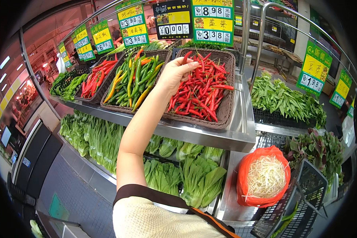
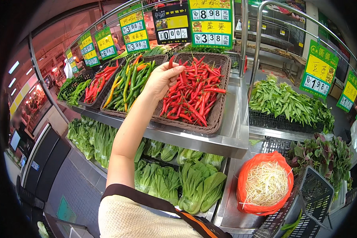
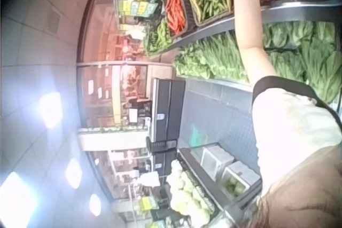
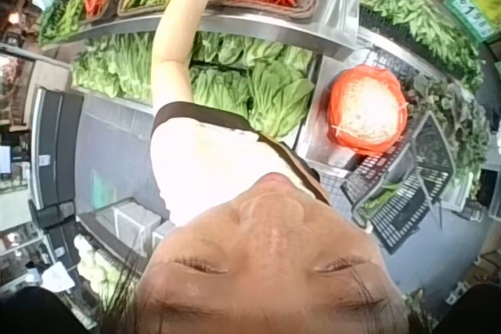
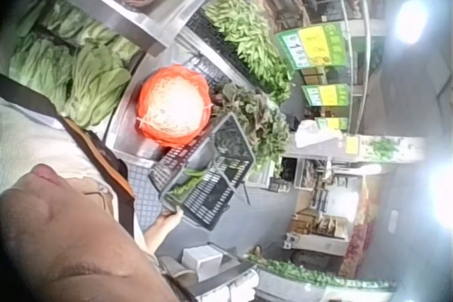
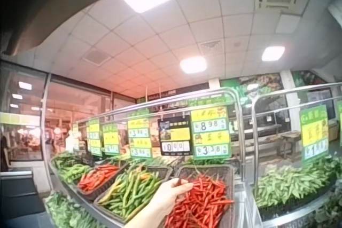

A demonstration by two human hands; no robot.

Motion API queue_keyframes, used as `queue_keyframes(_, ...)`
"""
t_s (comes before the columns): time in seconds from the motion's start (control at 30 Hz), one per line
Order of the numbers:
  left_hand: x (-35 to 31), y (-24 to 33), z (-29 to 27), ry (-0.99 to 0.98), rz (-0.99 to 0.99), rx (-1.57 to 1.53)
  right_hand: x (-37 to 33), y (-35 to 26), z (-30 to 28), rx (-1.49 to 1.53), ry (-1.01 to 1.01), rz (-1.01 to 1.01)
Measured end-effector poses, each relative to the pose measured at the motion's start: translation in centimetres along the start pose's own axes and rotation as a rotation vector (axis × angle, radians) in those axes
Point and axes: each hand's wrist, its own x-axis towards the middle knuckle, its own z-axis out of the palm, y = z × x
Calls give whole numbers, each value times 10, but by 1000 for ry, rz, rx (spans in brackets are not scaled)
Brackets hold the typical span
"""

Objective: The person selects green peppers and red chili peppers from a supermarket produce display, placing them into a handheld shopping basket. The person then moves to another section and adds carrots to the basket.

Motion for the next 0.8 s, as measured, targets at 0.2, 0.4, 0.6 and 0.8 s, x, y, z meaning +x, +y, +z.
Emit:
queue_keyframes(0.2, -3, -8, -16, -2, 33, -114, -4, -7, 18, -130, 113, 3)
queue_keyframes(0.4, -12, -5, -16, 57, 13, -135, -18, -13, 27, -45, -21, 43)
queue_keyframes(0.6, -25, 31, -56, 188, 256, -35, -19, -13, 29, -36, 83, 1)
queue_keyframes(0.8, -49, 73, -123, 535, 558, 241, -12, -11, 18, -138, 28, -4)
